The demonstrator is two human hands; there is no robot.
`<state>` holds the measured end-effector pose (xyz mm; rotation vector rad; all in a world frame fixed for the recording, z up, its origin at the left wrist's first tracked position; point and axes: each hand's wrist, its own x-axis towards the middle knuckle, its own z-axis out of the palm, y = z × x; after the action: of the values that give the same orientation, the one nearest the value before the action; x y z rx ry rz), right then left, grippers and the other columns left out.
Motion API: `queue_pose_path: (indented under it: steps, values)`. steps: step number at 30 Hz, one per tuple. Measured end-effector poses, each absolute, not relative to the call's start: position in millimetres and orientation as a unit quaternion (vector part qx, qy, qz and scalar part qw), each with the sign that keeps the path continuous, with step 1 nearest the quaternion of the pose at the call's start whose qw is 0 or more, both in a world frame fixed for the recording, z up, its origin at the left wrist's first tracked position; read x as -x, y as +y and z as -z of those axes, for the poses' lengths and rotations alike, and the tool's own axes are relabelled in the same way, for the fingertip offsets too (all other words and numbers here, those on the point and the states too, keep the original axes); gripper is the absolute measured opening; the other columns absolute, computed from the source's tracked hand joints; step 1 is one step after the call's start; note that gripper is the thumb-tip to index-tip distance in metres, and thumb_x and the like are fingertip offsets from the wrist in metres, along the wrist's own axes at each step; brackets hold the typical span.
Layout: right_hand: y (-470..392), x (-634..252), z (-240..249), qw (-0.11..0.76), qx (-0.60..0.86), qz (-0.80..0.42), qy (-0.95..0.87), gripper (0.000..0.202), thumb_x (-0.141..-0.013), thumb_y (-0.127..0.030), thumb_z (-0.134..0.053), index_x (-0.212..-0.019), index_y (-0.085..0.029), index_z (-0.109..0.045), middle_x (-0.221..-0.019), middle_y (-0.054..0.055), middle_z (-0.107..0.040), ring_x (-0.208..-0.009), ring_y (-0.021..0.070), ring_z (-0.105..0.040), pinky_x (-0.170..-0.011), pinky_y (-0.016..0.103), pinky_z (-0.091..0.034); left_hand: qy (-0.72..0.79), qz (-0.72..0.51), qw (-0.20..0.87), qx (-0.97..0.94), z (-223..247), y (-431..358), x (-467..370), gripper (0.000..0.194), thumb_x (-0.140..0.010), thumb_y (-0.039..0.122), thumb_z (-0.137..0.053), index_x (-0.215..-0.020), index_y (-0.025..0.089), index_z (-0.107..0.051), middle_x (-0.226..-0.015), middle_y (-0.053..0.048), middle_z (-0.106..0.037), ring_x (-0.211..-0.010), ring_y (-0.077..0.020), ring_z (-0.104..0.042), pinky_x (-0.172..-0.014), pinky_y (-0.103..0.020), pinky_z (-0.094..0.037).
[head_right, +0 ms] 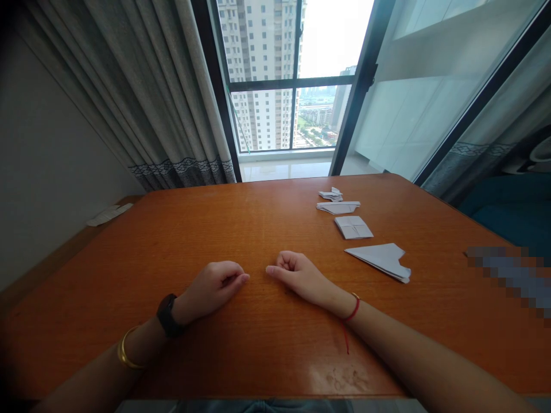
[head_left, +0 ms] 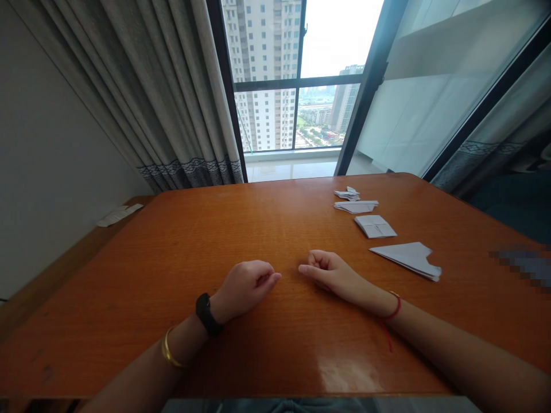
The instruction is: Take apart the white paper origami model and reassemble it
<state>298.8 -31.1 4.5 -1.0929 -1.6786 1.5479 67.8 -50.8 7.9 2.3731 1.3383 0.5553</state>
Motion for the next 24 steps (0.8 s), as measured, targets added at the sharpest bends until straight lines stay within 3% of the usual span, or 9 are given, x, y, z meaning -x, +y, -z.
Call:
queue_pose_path:
  steps: [24]
  values:
    - [-31.2, -299.0, -3.8, 0.295, 0.405, -0.586, -0.637, 0.041, -0.080, -0.049, -0.065, -0.065, -0.021, -0.038, -0.047, -0.009, -0.038, -0.044, 0.0059, -0.030, -0.043, 0.022, -0.019, 0.474, -0.198, 0.184, -0.838, -7.0, -50.0, -67.4, 0.032, -0.094, 0.034, -0.044, -0.070, 0.017, -0.058, -0.067, -0.001, -0.058, -0.063, -0.0127, -0.050, -0.060, -0.024, -0.035]
